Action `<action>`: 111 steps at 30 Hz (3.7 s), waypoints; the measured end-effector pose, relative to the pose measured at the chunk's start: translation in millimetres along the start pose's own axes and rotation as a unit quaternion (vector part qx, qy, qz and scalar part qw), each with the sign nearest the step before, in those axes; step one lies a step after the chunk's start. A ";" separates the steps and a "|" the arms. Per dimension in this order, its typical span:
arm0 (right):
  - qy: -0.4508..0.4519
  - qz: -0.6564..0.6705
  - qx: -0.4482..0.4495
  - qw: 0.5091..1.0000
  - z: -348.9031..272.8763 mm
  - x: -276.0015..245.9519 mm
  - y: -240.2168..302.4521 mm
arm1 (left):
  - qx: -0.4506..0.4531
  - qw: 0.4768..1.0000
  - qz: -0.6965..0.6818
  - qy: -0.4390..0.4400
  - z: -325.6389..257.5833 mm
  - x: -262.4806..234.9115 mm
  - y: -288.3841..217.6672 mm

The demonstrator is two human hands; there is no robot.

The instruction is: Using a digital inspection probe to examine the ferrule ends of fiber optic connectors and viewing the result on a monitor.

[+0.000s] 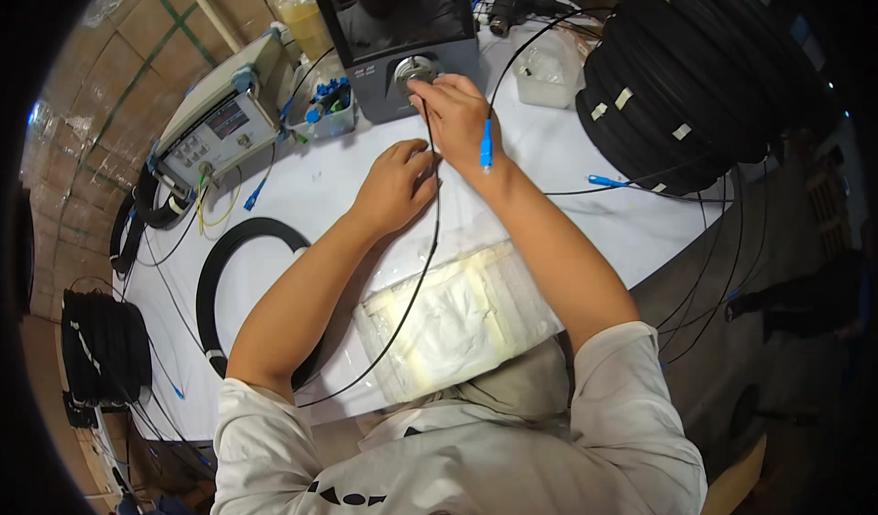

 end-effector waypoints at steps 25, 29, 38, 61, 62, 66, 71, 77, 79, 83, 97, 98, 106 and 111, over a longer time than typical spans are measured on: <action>0.025 0.043 0.170 0.984 0.9 38.5 -53.8 | -0.081 0.957 -0.143 -0.237 48.6 -31.7 55.4; 0.019 0.014 0.166 0.986 0.2 37.5 -57.1 | -0.084 0.960 -0.136 -0.230 50.0 -31.3 58.4; 0.026 0.068 0.172 0.982 -2.0 33.2 -59.4 | -0.089 0.952 -0.136 -0.259 47.8 -34.6 61.8; 0.017 0.240 0.220 0.946 -18.2 41.6 -82.8 | -0.082 0.961 -0.114 -0.236 48.2 -40.5 60.3; 0.021 0.247 0.245 0.937 -19.1 42.8 -88.3 | -0.083 0.961 -0.114 -0.237 47.4 -40.9 61.0; 0.034 0.229 0.292 0.928 -21.3 48.3 -99.8 | -0.088 0.960 -0.119 -0.238 47.1 -40.0 62.1; -0.008 0.224 0.266 0.937 -20.0 47.2 -96.5 | -0.080 0.960 -0.117 -0.241 46.8 -40.6 61.3; -0.020 0.230 0.255 0.939 -18.9 45.1 -95.3 | -0.083 0.961 -0.117 -0.235 47.5 -41.1 60.2; -0.021 0.231 0.254 0.939 -18.4 44.9 -94.0 | -0.087 0.962 -0.115 -0.233 46.5 -41.6 61.1; -0.015 0.241 0.261 0.935 -19.5 46.4 -97.4 | -0.085 0.963 -0.114 -0.231 47.6 -41.5 61.0; -0.013 0.101 0.152 0.983 -4.4 35.0 -53.8 | -0.072 0.959 -0.130 -0.240 48.6 -43.6 61.3; -0.013 0.102 0.151 0.983 -2.5 33.6 -50.8 | -0.072 0.959 -0.130 -0.240 48.4 -43.5 60.9; 0.029 0.058 0.175 0.982 -1.6 37.6 -52.3 | -0.079 0.961 -0.125 -0.233 48.9 -43.0 61.0; 0.033 0.054 0.177 0.982 -0.3 37.3 -53.1 | -0.081 0.960 -0.127 -0.234 50.1 -43.0 61.8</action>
Point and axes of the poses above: each hand's wrist, its own z-axis towards the middle knuckle, its own x-axis out of the palm, y = z × x, the point moved 8 cm from there along z, towards the middle knuckle, and after that the axes turned 10 degrees about x, right-handed, at the moved point
